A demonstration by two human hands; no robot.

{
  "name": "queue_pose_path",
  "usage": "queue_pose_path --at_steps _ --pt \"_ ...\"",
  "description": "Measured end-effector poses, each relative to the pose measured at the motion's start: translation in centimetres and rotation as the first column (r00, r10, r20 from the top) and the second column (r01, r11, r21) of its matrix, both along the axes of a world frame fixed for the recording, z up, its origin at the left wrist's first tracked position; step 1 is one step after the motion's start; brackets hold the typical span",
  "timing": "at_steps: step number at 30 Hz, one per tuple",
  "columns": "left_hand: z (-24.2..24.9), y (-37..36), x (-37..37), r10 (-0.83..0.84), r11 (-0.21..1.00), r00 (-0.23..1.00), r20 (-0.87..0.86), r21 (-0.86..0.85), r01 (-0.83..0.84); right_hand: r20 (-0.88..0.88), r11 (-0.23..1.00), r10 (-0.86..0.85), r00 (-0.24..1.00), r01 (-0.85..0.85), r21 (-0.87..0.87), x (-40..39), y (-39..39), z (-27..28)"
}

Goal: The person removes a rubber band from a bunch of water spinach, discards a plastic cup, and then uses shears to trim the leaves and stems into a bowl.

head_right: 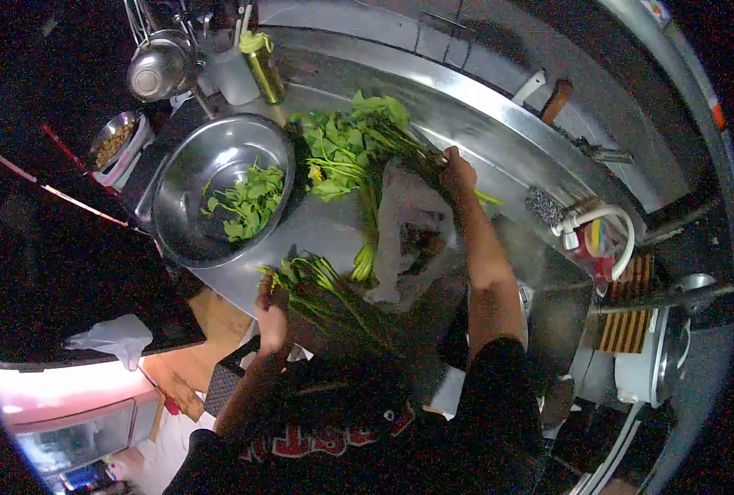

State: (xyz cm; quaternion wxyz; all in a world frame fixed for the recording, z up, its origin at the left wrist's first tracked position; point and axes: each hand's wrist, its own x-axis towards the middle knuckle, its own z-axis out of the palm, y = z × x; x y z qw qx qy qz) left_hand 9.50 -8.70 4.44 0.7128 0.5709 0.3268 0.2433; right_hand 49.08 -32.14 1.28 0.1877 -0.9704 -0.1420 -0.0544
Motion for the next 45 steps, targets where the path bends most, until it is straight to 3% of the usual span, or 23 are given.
queue_pose_path --at_steps 6,10,14,16,18,20,21,22,24,25,27,29,30,32,33,35,37,38,39,40,42,43,45 --pt "-0.9 0.5 -0.2 -0.042 0.996 0.999 0.016 0.086 0.04 0.026 0.994 -0.018 0.999 0.021 -0.104 0.0 0.4 2.3" --pt "0.6 -0.1 1.2 -0.045 0.997 0.998 0.044 0.065 0.042 0.027 0.99 0.001 1.0 0.003 -0.143 0.9 0.1 0.2" --pt "1.2 0.2 1.7 -0.081 0.963 0.996 0.023 0.261 0.072 0.199 0.99 0.035 0.979 -0.007 -0.14 2.1 -0.1 0.8" --pt "1.1 0.5 2.0 -0.045 0.952 0.997 0.068 0.305 0.023 0.247 0.962 0.088 0.965 -0.147 0.23 2.0 0.0 4.3" --pt "1.6 0.9 2.6 -0.053 0.943 0.996 0.071 0.332 0.027 0.27 0.963 0.102 0.957 -0.164 0.215 4.4 -0.4 4.8" --pt "3.0 0.9 3.3 -0.09 0.953 0.995 0.053 0.295 0.07 0.187 0.893 0.18 0.966 -0.24 0.38 3.6 0.5 8.8" --pt "3.6 1.0 3.8 -0.087 0.954 0.995 0.056 0.293 0.067 -0.104 0.865 0.181 0.978 -0.108 0.49 -0.1 2.2 13.6" --pt "4.3 0.9 4.5 -0.132 0.947 0.99 0.058 0.304 0.108 -0.104 0.866 0.184 0.977 -0.111 0.488 -2.0 3.1 16.3" --pt "5.5 0.6 5.9 -0.17 0.939 0.984 0.057 0.312 0.144 -0.366 0.732 0.395 0.842 -0.048 0.68 -4.7 4.7 19.4" --pt "6.1 0.3 6.7 -0.255 0.935 0.964 0.079 0.276 0.224 -0.369 0.734 0.399 0.839 -0.051 0.678 -6.2 5.8 20.0" --pt "7.1 -1.3 8.2 -0.335 0.923 0.936 0.104 0.238 0.304 -0.498 0.533 0.531 0.686 0.186 0.825 -9.4 8.0 20.3" --pt "8.0 -3.5 9.2 -0.454 0.879 0.871 0.188 0.255 0.403 -0.421 0.506 0.595 0.684 0.087 0.858 -13.5 10.0 18.0" --pt "8.2 -3.9 9.1 -0.465 0.874 0.866 0.184 0.25 0.416 -0.449 0.511 0.617 0.647 0.104 0.853 -16.4 11.0 18.5" --pt "8.6 -4.4 8.6 -0.602 0.797 0.795 0.077 -0.004 0.604 -0.298 0.569 0.694 0.655 -0.246 0.785 -16.6 11.4 14.4" --pt "10.5 -4.6 7.3 -0.538 0.826 0.842 0.046 -0.171 0.537 -0.303 0.574 0.687 0.661 -0.237 0.784 -16.2 11.1 14.2" --pt "7.8 -4.2 5.4 -0.501 0.84 0.865 0.015 -0.23 0.491 -0.253 0.754 0.48 0.84 -0.248 0.608 -13.9 10.7 14.1" --pt "3.1 -3.8 3.5 -0.46 0.854 0.888 -0.021 -0.282 0.436 0.181 0.72 0.3 0.937 -0.347 0.601 -1.6 8.5 4.0" --pt "0.0 -3.8 2.5 -0.47 0.836 0.878 0.092 -0.272 0.476 0.418 0.707 0.289 0.861 -0.486 0.514 1.5 5.5 2.0" --pt "-0.4 -3.7 2.1 -0.474 0.82 0.856 0.206 -0.252 0.514 0.318 0.957 0.092 0.944 -0.172 0.234 1.1 5.2 4.2" --pt "-0.8 -3.6 1.5 -0.471 0.823 0.858 0.208 -0.246 0.511 0.323 0.955 0.095 0.942 -0.177 0.237 1.4 4.9 3.5" --pt "-0.3 -3.6 0.7 -0.494 0.867 0.824 -0.279 -0.23 0.442 0.1 0.964 -0.004 0.995 -0.023 0.266 2.3 3.9 1.4" --pt "2.0 -3.7 0.8 -0.486 0.868 0.801 -0.351 -0.304 0.394 0.101 0.962 0.002 0.995 -0.03 0.27 2.7 3.6 0.3" --pt "0.5 -3.6 0.1 -0.468 0.875 0.828 -0.308 -0.291 0.386 0.007 0.957 0.131 0.991 -0.128 0.261 2.9 3.4 -1.1"
